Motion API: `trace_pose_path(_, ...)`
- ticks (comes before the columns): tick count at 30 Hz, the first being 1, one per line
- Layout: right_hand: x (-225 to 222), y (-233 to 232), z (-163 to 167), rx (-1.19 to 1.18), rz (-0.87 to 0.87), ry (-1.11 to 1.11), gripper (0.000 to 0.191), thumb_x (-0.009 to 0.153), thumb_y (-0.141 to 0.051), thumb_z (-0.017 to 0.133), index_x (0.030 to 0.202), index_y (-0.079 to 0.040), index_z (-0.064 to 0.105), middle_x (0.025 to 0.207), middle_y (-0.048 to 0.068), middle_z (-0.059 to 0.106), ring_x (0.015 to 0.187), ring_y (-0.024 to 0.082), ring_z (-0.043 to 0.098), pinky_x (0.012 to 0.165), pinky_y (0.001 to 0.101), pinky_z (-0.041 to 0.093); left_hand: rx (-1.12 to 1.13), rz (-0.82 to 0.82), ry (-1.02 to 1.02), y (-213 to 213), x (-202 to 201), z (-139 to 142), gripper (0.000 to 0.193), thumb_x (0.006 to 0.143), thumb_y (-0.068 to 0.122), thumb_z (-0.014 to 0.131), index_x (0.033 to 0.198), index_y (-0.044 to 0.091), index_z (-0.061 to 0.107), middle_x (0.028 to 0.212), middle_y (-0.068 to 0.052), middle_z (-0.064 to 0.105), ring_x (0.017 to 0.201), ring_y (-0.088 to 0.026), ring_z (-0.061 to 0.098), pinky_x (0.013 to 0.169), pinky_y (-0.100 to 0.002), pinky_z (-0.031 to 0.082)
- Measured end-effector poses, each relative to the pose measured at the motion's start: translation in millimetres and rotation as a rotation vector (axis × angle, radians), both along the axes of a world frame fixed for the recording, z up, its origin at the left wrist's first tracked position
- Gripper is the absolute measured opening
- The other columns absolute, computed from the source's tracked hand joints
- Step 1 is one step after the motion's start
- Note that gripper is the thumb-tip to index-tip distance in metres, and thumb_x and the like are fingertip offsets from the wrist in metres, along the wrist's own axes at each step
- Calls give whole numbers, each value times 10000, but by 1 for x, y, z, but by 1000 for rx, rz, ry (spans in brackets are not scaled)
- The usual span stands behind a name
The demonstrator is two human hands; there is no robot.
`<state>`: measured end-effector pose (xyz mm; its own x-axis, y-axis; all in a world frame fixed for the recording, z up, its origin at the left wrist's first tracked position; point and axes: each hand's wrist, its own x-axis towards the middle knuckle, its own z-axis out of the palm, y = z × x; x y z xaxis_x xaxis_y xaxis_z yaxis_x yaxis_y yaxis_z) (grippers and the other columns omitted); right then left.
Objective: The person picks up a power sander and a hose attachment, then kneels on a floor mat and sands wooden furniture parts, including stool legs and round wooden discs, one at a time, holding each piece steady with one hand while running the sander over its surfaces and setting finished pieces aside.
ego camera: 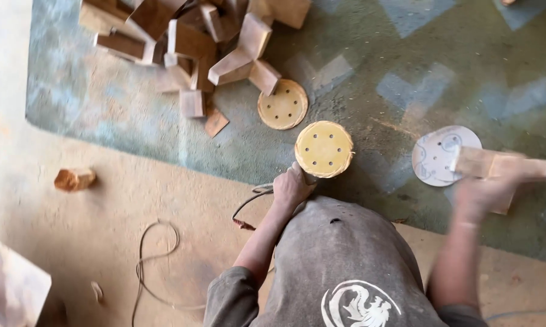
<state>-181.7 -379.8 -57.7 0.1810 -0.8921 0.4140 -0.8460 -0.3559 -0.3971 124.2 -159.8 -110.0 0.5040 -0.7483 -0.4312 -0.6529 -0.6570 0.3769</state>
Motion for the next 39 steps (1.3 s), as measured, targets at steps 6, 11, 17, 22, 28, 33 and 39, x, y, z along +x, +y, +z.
trace_pose_path(6,150,53,-42,270,653,6,811,924,-436,688,1497,81,436,1566,327,385,1498,499,310,1246,598,236,-20,78,62,4,2,-12,471,858,499,708,1065,83,633,864,-181,750,777,-395,729,669,-513,577)
trace_pose_path(11,173,67,-35,236,808,359,793,900,-532,675,1508,-97,411,1630,211,193,1427,509,268,1155,640,222,-11,63,105,-1,8,-6,622,740,490,808,1173,101,589,914,-173,759,865,-394,732,735,-510,578)
trace_pose_path(17,156,83,-18,427,743,274,835,898,-486,676,1558,-81,364,1665,223,165,1219,471,539,1021,569,438,71,-21,59,0,12,-17,692,727,525,831,1129,43,541,861,-191,735,829,-380,732,742,-486,595)
trace_pose_path(22,115,98,8,1073,872,-204,298,977,-282,657,1149,-52,740,937,100,809,775,176,762,733,354,619,11,-49,78,-4,29,-19,711,739,567,819,1129,41,541,867,-203,729,828,-400,719,741,-508,581)
trace_pose_path(28,85,22,-8,809,390,-553,331,917,-142,646,1232,-47,685,1000,46,778,761,118,697,705,275,606,22,-24,200,-17,51,-10,653,778,579,749,1092,33,574,822,-204,726,800,-395,728,756,-504,593)
trace_pose_path(33,92,-82,-3,639,346,-527,372,961,-165,673,1316,-55,652,1126,89,746,948,154,707,842,296,578,-25,-19,227,-17,64,-3,627,793,531,751,1115,22,576,846,-202,727,826,-415,720,767,-519,578)
trace_pose_path(39,117,-197,31,364,246,-14,624,881,-298,796,1432,-73,609,1409,201,567,1147,308,671,973,443,557,-22,112,270,-27,65,0,652,781,551,784,1220,110,591,920,-176,733,895,-408,712,810,-528,567)
